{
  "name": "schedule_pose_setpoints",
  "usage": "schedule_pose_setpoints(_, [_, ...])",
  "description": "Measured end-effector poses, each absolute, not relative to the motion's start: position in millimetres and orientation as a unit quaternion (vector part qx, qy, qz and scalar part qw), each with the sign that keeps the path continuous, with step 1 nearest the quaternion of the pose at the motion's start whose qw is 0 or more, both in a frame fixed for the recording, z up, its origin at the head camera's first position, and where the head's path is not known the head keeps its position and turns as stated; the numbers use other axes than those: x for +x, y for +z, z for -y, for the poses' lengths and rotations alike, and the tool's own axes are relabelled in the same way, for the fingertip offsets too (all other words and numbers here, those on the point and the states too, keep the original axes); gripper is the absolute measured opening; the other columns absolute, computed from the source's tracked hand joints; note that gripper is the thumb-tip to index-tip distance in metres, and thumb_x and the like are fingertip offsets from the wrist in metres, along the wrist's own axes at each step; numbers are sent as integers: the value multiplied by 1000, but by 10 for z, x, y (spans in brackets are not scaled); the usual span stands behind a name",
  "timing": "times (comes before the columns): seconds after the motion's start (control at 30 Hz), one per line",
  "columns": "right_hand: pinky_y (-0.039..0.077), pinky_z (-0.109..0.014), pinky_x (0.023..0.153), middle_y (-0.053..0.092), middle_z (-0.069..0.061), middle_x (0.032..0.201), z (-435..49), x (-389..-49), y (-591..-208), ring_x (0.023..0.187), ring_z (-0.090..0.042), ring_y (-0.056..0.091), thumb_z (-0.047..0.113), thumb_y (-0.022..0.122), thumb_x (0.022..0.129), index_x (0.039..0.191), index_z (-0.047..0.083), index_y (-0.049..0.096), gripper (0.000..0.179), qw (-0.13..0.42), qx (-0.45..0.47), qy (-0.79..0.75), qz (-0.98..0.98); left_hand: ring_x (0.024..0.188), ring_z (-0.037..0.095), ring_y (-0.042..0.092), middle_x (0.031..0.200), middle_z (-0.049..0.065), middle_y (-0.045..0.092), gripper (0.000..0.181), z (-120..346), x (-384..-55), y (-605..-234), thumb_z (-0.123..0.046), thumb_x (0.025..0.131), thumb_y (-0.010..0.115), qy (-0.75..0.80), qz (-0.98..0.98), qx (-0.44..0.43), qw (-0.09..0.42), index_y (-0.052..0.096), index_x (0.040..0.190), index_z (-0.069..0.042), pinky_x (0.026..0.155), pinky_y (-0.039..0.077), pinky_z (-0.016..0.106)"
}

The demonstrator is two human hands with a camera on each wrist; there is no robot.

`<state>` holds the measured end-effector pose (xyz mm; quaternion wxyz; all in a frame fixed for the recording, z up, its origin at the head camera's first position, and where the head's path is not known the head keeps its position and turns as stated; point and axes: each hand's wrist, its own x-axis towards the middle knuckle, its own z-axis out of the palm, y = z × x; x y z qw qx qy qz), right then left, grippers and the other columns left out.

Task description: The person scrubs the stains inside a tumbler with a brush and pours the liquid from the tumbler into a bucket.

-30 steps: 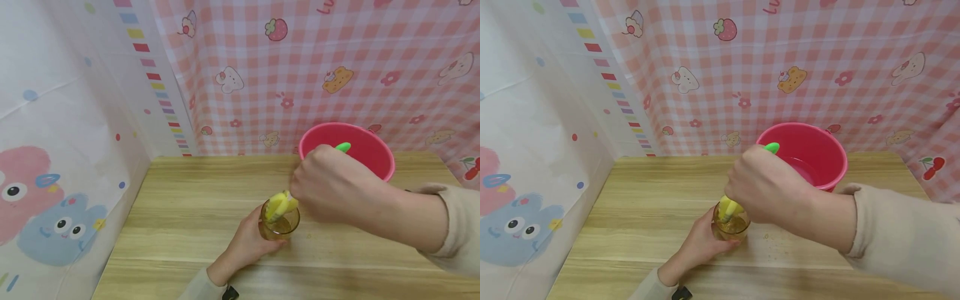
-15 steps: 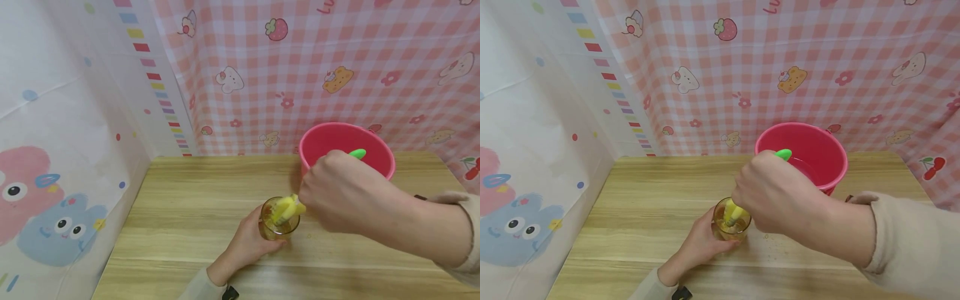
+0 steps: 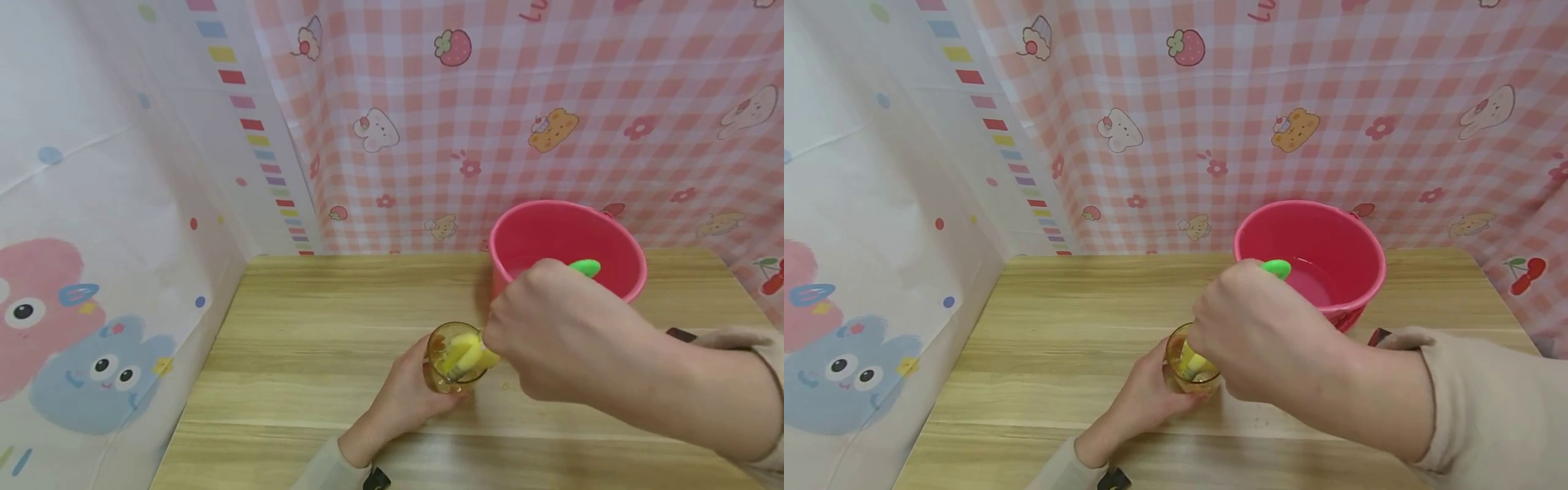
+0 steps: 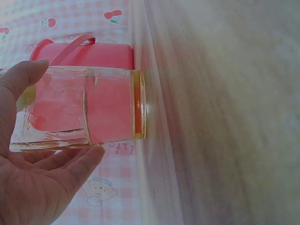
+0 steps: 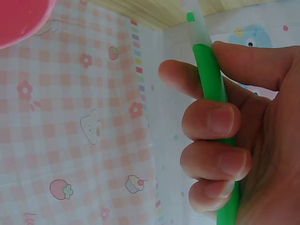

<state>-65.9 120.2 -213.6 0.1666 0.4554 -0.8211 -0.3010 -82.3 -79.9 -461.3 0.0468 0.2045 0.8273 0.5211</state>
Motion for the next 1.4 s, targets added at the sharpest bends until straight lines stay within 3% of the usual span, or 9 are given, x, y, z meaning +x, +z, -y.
schedule_pose_setpoints(0.3, [30, -27, 40, 11, 2, 47, -1138, -660, -2130, 42, -12, 21, 4, 51, 59, 50, 17, 27, 29, 178, 459, -307, 815, 123, 9, 59, 133, -13, 63, 85, 802, -820, -4611, -23, 75, 96, 526, -824, 205, 46, 51, 147, -30, 108, 48, 42])
schedule_pose_setpoints(0.53, [41, -31, 41, 23, -1, 44, -1067, -703, -2119, 39, -19, 31, 8, 57, 62, 51, 14, 32, 28, 198, 455, -342, 798, 123, 10, 60, 133, -12, 63, 85, 809, -820, -4614, -20, 76, 95, 532, -818, 214, 40, 51, 149, -31, 108, 49, 41])
schedule_pose_setpoints(0.77, [43, -31, 42, 28, -1, 46, -1054, -772, -2100, 40, -20, 36, 8, 60, 68, 52, 14, 34, 30, 199, 451, -353, 796, 124, 11, 60, 133, -9, 64, 86, 811, -805, -4607, -24, 76, 96, 523, -826, 207, 41, 51, 149, -24, 110, 48, 41])
schedule_pose_setpoints(0.97, [36, -27, 42, 26, 0, 47, -1079, -812, -2064, 42, -16, 32, 1, 59, 64, 52, 16, 32, 34, 205, 457, -361, 787, 124, 11, 60, 134, -8, 65, 89, 810, -799, -4608, -25, 75, 96, 513, -834, 200, 40, 50, 151, -24, 110, 48, 41])
schedule_pose_setpoints(1.2, [38, -29, 44, 30, -6, 47, -1130, -826, -2056, 41, -24, 34, 2, 62, 66, 52, 9, 35, 30, 212, 464, -383, 770, 126, 12, 60, 136, -8, 64, 90, 798, -809, -4608, -22, 74, 97, 514, -831, 209, 32, 50, 151, -24, 109, 49, 40])
schedule_pose_setpoints(1.4, [32, -27, 46, 37, -9, 49, -1168, -820, -2051, 43, -24, 32, 5, 62, 68, 52, 9, 39, 29, 208, 475, -393, 759, 125, 12, 60, 134, -9, 65, 89, 792, -809, -4604, -22, 73, 97, 510, -836, 199, 41, 51, 149, -24, 109, 48, 41])
